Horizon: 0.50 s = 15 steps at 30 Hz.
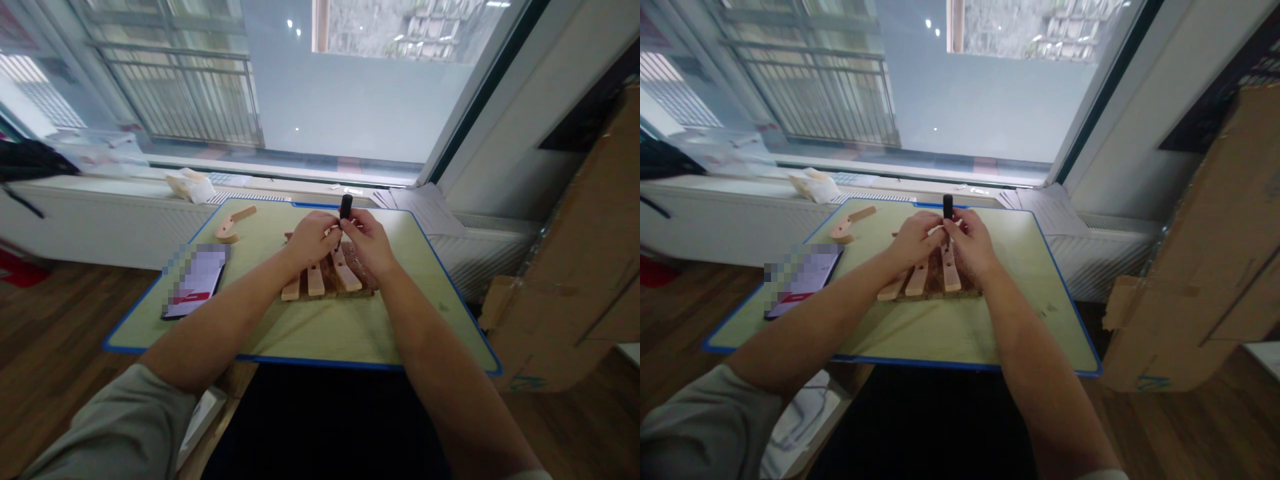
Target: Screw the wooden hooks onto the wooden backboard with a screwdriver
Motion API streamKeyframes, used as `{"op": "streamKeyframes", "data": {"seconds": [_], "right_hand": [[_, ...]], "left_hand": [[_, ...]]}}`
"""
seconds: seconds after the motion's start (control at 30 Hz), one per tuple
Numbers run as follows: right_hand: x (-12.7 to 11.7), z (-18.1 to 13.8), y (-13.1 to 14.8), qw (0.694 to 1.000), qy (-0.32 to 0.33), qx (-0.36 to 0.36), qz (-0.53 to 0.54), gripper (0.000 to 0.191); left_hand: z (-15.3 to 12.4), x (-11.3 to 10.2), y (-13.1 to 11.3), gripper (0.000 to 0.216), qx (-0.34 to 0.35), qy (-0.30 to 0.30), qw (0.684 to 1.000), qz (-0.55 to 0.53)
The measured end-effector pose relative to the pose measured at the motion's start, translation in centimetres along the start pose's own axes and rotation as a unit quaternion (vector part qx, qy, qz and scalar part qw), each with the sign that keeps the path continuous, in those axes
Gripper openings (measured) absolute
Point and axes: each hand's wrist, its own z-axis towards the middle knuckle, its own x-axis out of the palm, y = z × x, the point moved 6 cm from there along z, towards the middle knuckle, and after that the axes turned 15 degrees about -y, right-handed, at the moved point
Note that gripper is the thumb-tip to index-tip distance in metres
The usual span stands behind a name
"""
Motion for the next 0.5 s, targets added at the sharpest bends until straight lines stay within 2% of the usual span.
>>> {"op": "streamKeyframes", "data": {"seconds": [0.13,0.3,0.5], "right_hand": [[0.1,-0.2,-0.8,0.998,-0.023,0.052,0.04,0.023],[0.4,-0.4,-1.5,0.993,-0.005,0.084,0.081,0.027],[-0.2,0.0,-0.7,0.998,-0.004,0.042,0.05,0.025]], "left_hand": [[-0.1,-0.3,0.7,0.021,-0.049,-0.043,0.998,-0.008],[-0.1,-0.2,1.0,0.015,-0.052,-0.036,0.998,0.001],[0.1,-0.2,0.3,0.014,-0.013,-0.032,0.998,-0.043]]}}
